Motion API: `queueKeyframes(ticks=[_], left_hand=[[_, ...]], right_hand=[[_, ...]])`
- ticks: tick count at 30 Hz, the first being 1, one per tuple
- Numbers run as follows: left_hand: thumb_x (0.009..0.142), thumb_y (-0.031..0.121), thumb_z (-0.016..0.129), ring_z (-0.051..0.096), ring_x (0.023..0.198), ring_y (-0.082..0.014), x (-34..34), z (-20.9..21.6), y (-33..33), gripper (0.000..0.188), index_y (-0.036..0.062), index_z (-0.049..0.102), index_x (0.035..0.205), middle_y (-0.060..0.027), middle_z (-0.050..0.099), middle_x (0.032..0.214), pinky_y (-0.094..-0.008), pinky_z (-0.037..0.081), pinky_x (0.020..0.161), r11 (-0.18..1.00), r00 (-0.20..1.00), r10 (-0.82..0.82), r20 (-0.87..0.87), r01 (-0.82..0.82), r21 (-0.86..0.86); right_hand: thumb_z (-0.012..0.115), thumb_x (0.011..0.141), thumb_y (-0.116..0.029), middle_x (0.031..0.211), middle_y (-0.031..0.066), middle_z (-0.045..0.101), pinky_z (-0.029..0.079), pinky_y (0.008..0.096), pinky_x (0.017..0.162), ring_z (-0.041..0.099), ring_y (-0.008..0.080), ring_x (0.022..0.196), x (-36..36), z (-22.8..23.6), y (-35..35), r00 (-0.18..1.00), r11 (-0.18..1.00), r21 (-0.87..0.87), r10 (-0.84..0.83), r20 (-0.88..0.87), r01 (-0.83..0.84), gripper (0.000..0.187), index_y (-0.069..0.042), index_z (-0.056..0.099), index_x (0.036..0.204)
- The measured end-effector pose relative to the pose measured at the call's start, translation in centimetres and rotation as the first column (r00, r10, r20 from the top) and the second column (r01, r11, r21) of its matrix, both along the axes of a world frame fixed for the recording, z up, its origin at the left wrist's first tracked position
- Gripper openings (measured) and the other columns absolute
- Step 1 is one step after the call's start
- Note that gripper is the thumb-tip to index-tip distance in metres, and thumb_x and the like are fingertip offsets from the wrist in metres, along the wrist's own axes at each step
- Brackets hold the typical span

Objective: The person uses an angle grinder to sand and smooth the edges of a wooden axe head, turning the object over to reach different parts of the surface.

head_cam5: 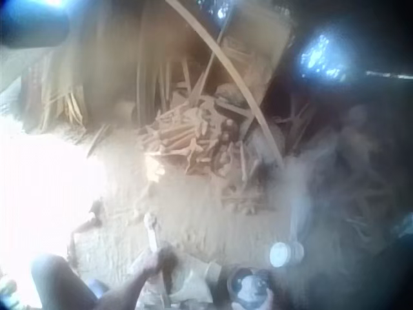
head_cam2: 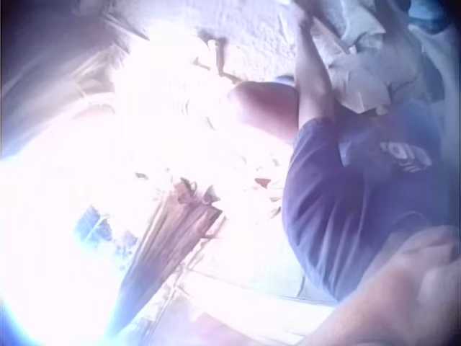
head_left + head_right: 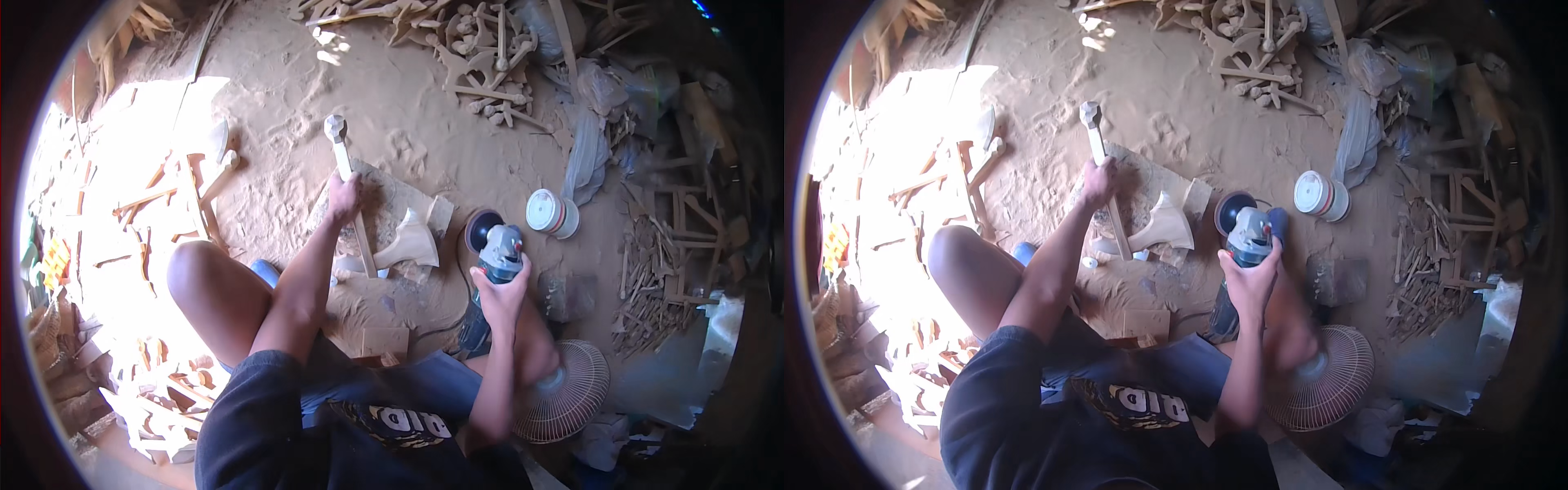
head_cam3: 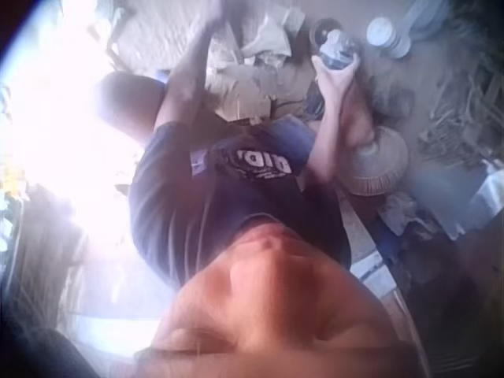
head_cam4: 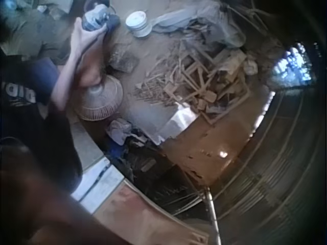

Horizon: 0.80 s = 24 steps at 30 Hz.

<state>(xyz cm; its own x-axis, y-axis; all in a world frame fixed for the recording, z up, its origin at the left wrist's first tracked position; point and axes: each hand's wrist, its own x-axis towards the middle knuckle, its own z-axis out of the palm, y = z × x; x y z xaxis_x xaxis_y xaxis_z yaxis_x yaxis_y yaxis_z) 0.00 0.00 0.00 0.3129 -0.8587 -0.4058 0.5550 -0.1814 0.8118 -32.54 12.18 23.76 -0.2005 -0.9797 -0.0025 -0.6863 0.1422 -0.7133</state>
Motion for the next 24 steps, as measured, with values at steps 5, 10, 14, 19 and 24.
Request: queueKeyframes(ticks=[5, 10, 14, 19, 24], left_hand=[[0.103, 0.021, 0.050, 0.033, 0.041, -0.0069, 4.6, 7.9, 2.1, 0.021, 0.0179, 0.044, 0.083, 0.0057, 0.032, 0.060, -0.0258, 0.030, 0.036, 0.970, 0.861, -0.164, -0.482, 0.051, -0.238], [0.106, 0.017, 0.047, 0.034, 0.039, -0.0074, 4.6, 15.3, 2.5, 0.020, 0.0140, 0.043, 0.086, 0.0046, 0.034, 0.061, -0.0260, 0.032, 0.036, 0.709, 0.533, -0.571, -0.625, -0.064, -0.702], [0.105, 0.015, 0.045, 0.037, 0.040, -0.0086, 4.5, 20.9, 3.4, 0.020, 0.0127, 0.041, 0.085, 0.0031, 0.037, 0.062, -0.0272, 0.035, 0.038, 0.587, 0.538, -0.665, -0.518, -0.051, -0.808], [0.104, 0.016, 0.045, 0.039, 0.042, -0.0098, 5.7, 26.9, 5.2, 0.015, 0.0096, 0.045, 0.090, 0.0023, 0.039, 0.064, -0.0280, 0.037, 0.040, 0.496, 0.584, -0.675, -0.450, -0.092, -0.864], [0.101, 0.019, 0.051, 0.038, 0.042, -0.0083, 7.9, 32.5, 7.0, 0.018, 0.0064, 0.050, 0.089, 0.0033, 0.039, 0.063, -0.0276, 0.037, 0.042, 0.538, 0.671, -0.512, -0.536, -0.236, -0.810]], right_hand=[[0.083, 0.079, -0.001, 0.115, 0.0161, 0.062, 0.060, 0.0368, 0.078, 0.069, 0.0235, 0.088, -3.1, -1.4, 3.5, 0.678, 0.963, 0.108, -0.252, 0.690, 0.248, 0.081, 0.003, 0.039, 0.147], [0.078, 0.086, -0.005, 0.104, 0.0129, 0.066, 0.060, 0.0375, 0.068, 0.068, 0.0238, 0.076, -5.4, -1.3, 4.7, 0.531, 0.953, 0.096, -0.241, 0.813, 0.286, 0.058, -0.002, 0.049, 0.136], [0.068, 0.097, -0.021, 0.105, 0.0089, 0.067, 0.057, 0.0385, 0.077, 0.066, 0.0236, 0.083, -6.6, -0.7, 5.0, 0.291, 0.985, 0.109, -0.143, 0.946, 0.130, 0.040, -0.007, 0.055, 0.131], [0.062, 0.099, -0.040, 0.112, 0.0105, 0.061, 0.050, 0.0399, 0.091, 0.060, 0.0247, 0.099, -7.7, 2.5, 4.3, -0.033, 0.998, -0.052, 0.051, 0.998, -0.035, 0.047, -0.002, 0.054, 0.124], [0.059, 0.096, -0.053, 0.103, 0.0113, 0.056, 0.048, 0.0346, 0.085, 0.054, 0.0236, 0.094, -10.1, 4.6, 3.5, -0.138, 0.970, -0.232, 0.220, 0.966, -0.076, 0.057, 0.000, 0.052, 0.115]])
